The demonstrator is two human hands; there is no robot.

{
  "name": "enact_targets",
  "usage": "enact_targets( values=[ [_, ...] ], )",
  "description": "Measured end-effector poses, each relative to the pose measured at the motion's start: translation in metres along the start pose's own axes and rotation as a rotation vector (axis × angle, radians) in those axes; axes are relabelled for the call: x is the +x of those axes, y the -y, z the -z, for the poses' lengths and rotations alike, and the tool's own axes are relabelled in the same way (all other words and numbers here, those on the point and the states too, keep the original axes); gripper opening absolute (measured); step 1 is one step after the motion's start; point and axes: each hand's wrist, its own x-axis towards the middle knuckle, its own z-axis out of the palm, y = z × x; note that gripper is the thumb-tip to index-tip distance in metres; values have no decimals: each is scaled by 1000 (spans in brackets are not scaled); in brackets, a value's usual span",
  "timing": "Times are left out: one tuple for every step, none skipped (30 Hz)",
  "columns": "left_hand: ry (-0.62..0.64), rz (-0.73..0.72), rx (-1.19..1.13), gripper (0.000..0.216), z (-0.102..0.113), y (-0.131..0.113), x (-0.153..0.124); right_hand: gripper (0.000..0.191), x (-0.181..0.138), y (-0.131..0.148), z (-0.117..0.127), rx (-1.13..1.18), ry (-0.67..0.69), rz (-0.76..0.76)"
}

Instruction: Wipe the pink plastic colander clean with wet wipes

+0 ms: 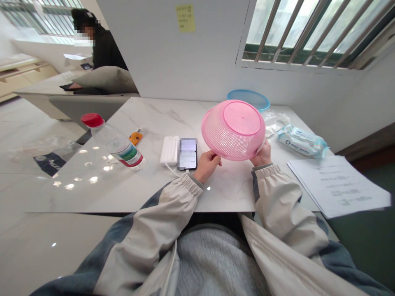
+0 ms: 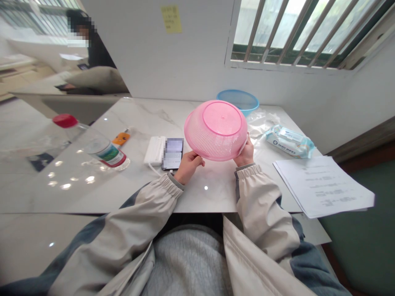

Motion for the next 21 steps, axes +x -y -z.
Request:
enact_targets(
  values=[
    [-1, 4, -1, 11, 0, -1, -1, 39, 0, 0, 0, -2, -1, -2],
    [1, 8, -3, 11, 1, -1, -1, 38, 0, 0, 0, -5, -2, -3],
    [5, 9, -4, 12, 1, -2, -1, 38, 0, 0, 0, -7, -4, -2],
    [11, 7, -5, 11, 1, -3, -2, 38, 0, 0, 0, -9, -4, 2],
    [20, 5, -4, 11, 1, -3, -2, 38, 0, 0, 0, -10, -6, 6],
    [27, 1, -3, 11, 1, -4, -2, 38, 0, 0, -1, -10, -8, 10],
    [34, -1, -3, 11, 2, -4, -2, 38, -1, 0, -1, -8, -10, 13],
    [38, -3, -4, 10, 2, -4, -2, 39, -1, 0, -1, -6, -10, 13],
    [42, -4, -5, 10, 2, -4, -2, 40, -1, 0, -2, -3, -9, 11],
    [45, -3, -7, 9, 2, -4, -2, 42, -2, 0, -2, -1, -8, 8],
    [47, -2, -9, 9, 2, -4, -2, 43, -2, 1, -2, 1, -6, 5],
    [49, -2, -12, 9, 2, -4, -2, 43, -2, 1, -2, 4, -4, 2],
    [51, -1, -14, 9, 2, -4, -2, 43, -2, 1, -2, 6, -3, 0],
    [51, -2, -16, 9, 2, -3, -2, 43, -1, 1, -2, 8, -3, -2],
    [52, -3, -17, 8, 2, -3, -2, 42, -1, 1, -1, 10, 0, -3],
    [53, -4, -19, 8, 2, -3, -2, 41, -1, 1, -1, 12, 2, -4],
    [55, -5, -21, 8, 2, -3, -2, 41, -1, 1, 0, 13, 2, -2],
    [58, -5, -25, 8, 2, -2, -2, 40, -1, 0, 0, 13, 3, -1],
    [61, -7, -29, 7, 2, -2, -2, 41, -1, 0, 0, 13, 2, 2],
    [65, -9, -34, 7, 2, -2, -1, 42, -1, 0, 0, 11, 2, 5],
    [69, -11, -37, 6, 2, -1, -1, 42, -1, 0, 0, 9, 2, 7]
  ],
)
